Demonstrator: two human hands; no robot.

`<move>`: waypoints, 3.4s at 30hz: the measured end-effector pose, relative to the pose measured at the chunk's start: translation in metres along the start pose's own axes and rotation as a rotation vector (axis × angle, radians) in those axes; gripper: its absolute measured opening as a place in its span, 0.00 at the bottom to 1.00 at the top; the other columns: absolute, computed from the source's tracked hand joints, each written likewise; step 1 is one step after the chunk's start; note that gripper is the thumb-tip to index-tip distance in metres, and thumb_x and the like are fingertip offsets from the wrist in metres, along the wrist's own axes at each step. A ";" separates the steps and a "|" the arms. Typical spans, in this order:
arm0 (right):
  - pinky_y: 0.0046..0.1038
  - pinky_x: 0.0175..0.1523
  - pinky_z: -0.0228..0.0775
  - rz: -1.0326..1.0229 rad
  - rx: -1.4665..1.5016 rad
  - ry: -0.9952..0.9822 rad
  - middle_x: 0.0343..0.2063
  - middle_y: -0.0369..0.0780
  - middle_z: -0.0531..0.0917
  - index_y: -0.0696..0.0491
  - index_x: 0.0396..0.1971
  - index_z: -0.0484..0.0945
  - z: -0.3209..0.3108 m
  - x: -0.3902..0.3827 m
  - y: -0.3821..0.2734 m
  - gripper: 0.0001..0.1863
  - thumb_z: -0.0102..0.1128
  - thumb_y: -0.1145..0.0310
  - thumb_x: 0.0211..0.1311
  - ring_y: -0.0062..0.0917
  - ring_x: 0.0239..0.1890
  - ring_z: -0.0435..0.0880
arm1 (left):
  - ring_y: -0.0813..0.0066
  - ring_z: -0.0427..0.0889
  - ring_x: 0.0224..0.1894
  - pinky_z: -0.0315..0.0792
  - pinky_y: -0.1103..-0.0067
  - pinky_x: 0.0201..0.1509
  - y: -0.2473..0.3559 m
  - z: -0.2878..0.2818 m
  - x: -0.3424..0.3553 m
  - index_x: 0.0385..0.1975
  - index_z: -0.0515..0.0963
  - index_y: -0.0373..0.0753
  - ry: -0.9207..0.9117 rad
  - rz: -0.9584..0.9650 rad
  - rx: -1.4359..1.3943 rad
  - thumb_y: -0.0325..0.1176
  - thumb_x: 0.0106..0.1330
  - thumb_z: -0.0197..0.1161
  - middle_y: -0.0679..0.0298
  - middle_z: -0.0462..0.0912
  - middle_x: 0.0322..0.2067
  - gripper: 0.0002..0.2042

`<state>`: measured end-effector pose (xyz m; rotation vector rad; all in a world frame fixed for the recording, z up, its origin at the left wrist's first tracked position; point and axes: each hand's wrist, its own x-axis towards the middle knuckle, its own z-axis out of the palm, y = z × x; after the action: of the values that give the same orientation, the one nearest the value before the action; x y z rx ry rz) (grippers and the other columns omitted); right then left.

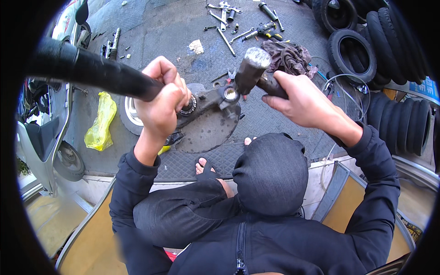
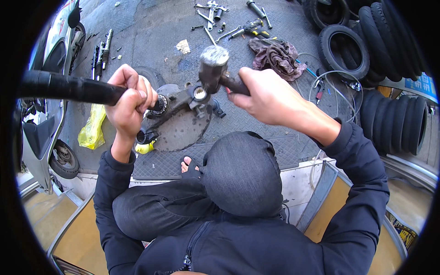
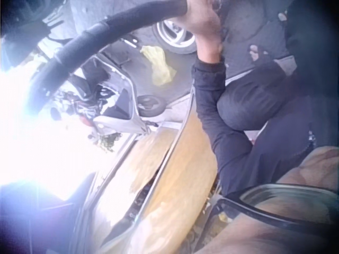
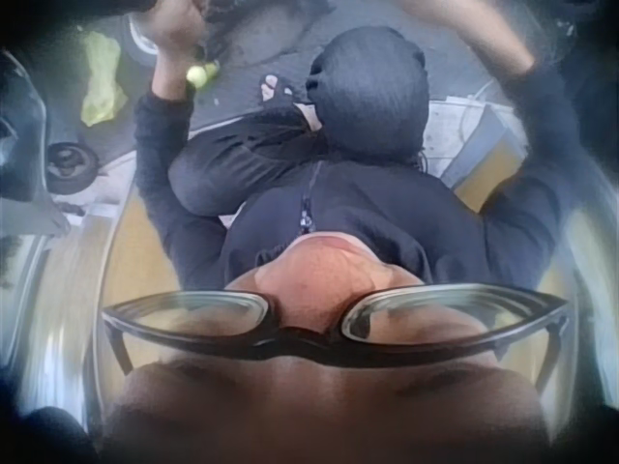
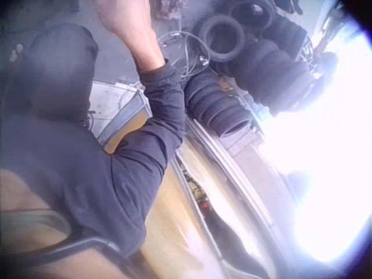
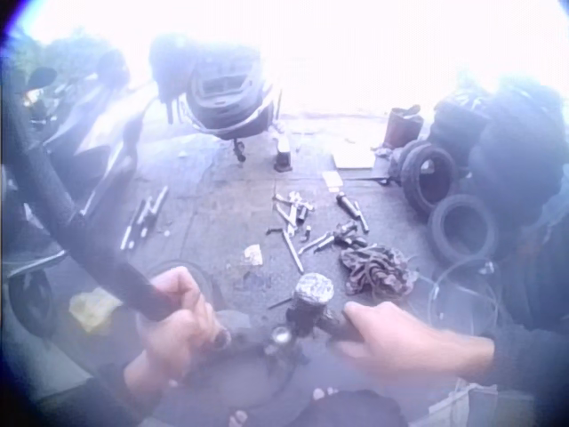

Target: The person sits on the floor and works on a scooter front fork assembly. They use a hammer and a metal rod to tap components into place, then use a power impact wrench to tighten bolts. Finally, they apply red grease to the assembly and install it onto the scooter.

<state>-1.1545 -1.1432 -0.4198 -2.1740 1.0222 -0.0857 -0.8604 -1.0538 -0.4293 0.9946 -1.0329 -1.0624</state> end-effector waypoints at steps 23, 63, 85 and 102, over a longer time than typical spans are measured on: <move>0.38 0.34 0.82 0.888 0.489 -0.094 0.30 0.48 0.86 0.60 0.37 0.77 0.244 -0.031 0.316 0.13 0.68 0.66 0.66 0.36 0.29 0.88 | 0.78 0.61 0.16 0.64 0.71 0.33 -0.029 -0.196 -0.055 0.24 0.69 0.46 0.635 -0.178 -0.129 0.26 0.60 0.55 0.74 0.61 0.13 0.06; 0.35 0.56 0.83 0.436 0.482 0.179 0.44 0.50 0.91 0.63 0.52 0.83 0.327 0.017 0.223 0.18 0.62 0.76 0.62 0.39 0.49 0.92 | 0.78 0.62 0.18 0.65 0.71 0.36 -0.013 -0.154 -0.086 0.26 0.67 0.44 0.863 -0.158 -0.201 0.24 0.60 0.56 0.72 0.61 0.16 0.07; 0.46 0.58 0.79 0.392 0.122 -0.095 0.47 0.56 0.87 0.62 0.53 0.80 0.314 0.021 0.221 0.20 0.63 0.72 0.61 0.53 0.53 0.86 | 0.82 0.64 0.11 0.70 0.79 0.26 -0.011 -0.126 -0.075 0.20 0.63 0.50 -0.062 0.056 -0.061 0.30 0.46 0.67 0.76 0.66 0.10 0.15; 0.51 0.55 0.79 0.291 0.100 -0.096 0.44 0.57 0.87 0.60 0.49 0.79 0.305 0.029 0.223 0.17 0.65 0.71 0.60 0.56 0.49 0.87 | 0.79 0.64 0.14 0.68 0.75 0.31 -0.012 -0.122 -0.068 0.25 0.64 0.46 0.049 -0.015 -0.141 0.28 0.47 0.66 0.72 0.65 0.13 0.14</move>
<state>-1.1748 -1.0809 -0.7929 -1.9000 1.2389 0.1004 -0.7554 -0.9743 -0.4781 0.9107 -0.8996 -1.1027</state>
